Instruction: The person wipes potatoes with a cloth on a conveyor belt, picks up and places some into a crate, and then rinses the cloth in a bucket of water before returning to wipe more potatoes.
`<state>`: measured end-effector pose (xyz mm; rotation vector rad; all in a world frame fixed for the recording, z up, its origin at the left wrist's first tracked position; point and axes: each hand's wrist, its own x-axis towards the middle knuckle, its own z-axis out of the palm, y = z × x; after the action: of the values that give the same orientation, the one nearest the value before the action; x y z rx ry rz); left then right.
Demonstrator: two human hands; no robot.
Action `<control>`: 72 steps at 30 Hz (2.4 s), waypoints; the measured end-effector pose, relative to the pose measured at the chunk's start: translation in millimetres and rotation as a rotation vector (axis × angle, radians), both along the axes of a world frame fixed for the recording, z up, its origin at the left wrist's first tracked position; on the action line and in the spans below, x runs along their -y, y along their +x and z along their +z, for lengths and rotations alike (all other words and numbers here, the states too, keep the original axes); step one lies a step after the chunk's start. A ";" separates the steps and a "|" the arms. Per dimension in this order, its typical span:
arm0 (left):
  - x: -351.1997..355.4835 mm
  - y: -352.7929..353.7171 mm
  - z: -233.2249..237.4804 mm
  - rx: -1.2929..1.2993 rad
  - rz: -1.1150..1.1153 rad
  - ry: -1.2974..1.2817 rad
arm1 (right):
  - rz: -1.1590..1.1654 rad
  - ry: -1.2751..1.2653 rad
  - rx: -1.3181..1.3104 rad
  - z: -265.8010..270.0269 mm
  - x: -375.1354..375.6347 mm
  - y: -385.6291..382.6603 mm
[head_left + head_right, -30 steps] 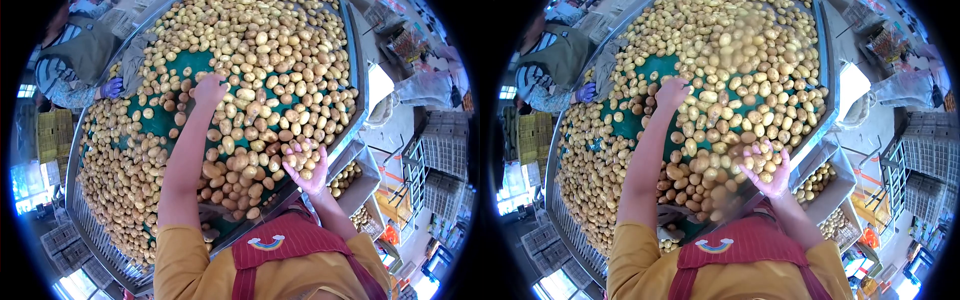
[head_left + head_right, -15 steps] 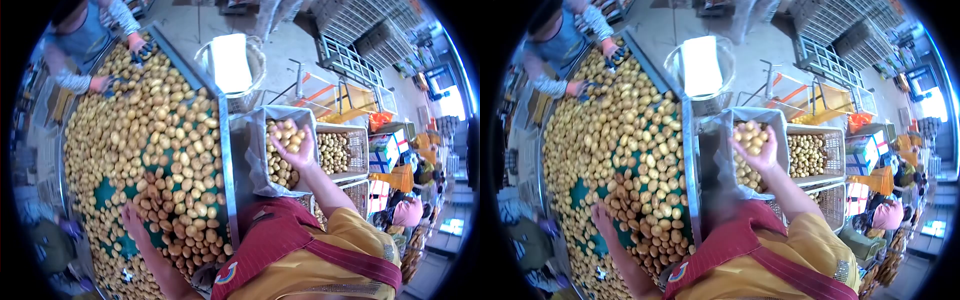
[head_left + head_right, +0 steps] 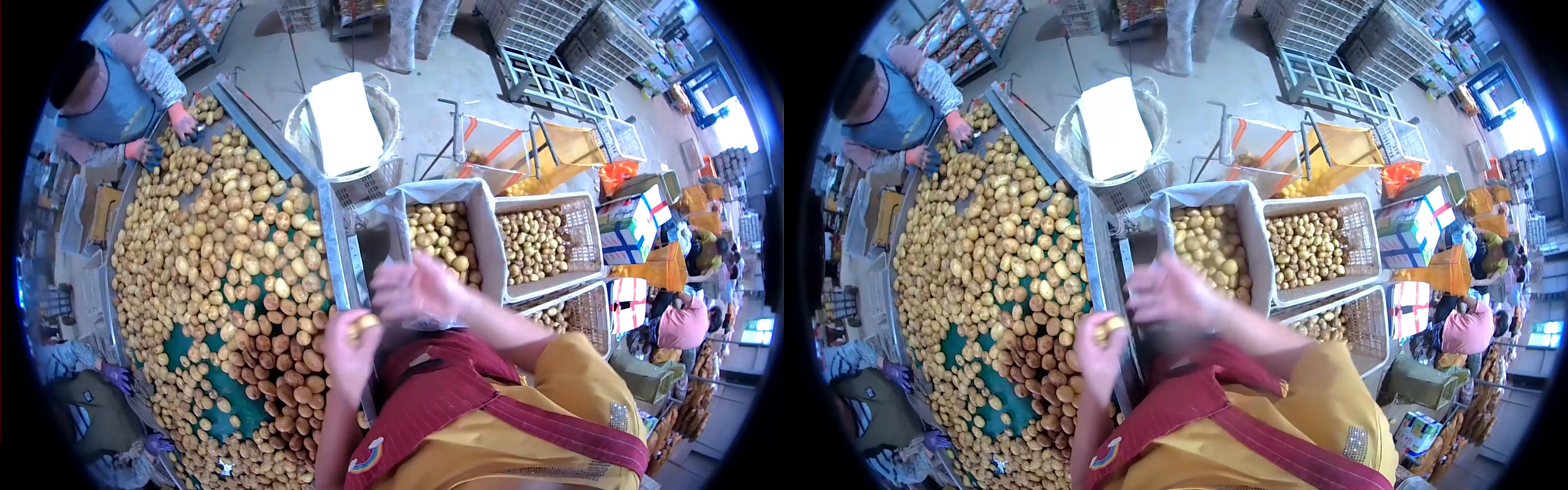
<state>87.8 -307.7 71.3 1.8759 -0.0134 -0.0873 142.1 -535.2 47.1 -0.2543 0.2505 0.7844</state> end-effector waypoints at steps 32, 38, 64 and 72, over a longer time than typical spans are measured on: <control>-87.0 -58.6 -26.1 0.274 0.398 0.595 | -0.211 -1.587 0.928 -92.3 -32.0 59.1; -196.0 -4.1 -68.1 0.285 0.767 0.774 | -0.165 -1.827 1.571 -46.2 -157.4 16.5; -15.2 -28.8 -16.6 0.330 0.188 0.352 | 0.191 -0.553 0.369 26.4 -112.4 -29.9; -84.6 -137.1 -11.8 0.204 0.175 0.602 | 0.184 -1.679 0.593 -59.9 174.8 -4.6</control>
<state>-49.2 -223.0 59.4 2.4709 0.0410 0.2473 137.5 -710.1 -12.8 -2.0747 0.2666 0.4640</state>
